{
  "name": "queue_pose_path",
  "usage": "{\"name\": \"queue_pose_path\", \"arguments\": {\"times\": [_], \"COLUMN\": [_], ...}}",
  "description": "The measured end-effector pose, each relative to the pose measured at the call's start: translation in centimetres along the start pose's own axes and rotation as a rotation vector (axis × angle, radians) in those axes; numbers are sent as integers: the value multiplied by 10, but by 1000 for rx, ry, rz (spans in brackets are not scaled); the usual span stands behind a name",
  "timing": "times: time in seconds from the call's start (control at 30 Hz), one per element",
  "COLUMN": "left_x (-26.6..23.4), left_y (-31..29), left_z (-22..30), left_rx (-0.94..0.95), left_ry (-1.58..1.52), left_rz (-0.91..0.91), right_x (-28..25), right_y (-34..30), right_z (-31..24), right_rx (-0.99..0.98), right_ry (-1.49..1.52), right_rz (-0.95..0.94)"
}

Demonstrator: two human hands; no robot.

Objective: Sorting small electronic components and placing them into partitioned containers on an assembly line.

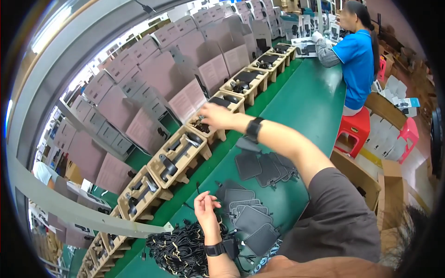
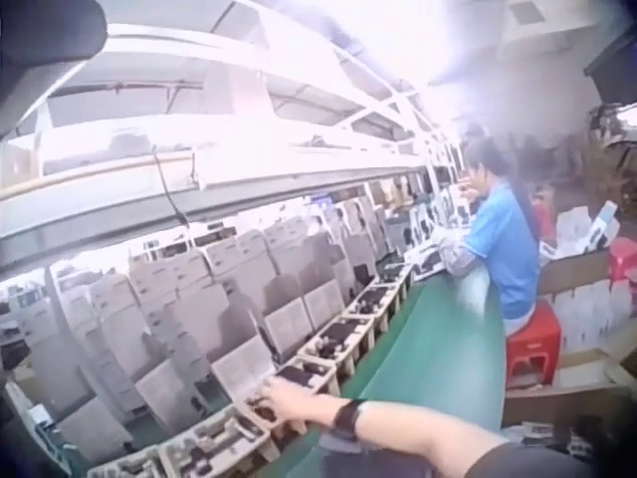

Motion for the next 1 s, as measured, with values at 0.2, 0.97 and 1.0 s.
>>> {"name": "queue_pose_path", "arguments": {"times": [0.2, 0.97, 1.0], "left_x": [-1, -22, -27], "left_y": [-4, -13, -16], "left_z": [2, 5, 5], "left_rx": [-17, 8, 10], "left_ry": [14, 46, 51], "left_rz": [6, -15, -5], "right_x": [-36, 6, -3], "right_y": [-96, -15, -3], "right_z": [-8, -94, -103], "right_rx": [60, -118, -53], "right_ry": [-203, 193, 333], "right_rz": [-404, -244, -53]}}
Point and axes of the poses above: each hand's wrist, its own y-axis towards the middle knuckle, its own x-axis out of the palm, z = x × y, the point moved 7 cm from there along y, towards the middle knuckle, and after that the axes turned 6 degrees about -z, right-handed, at the moved point
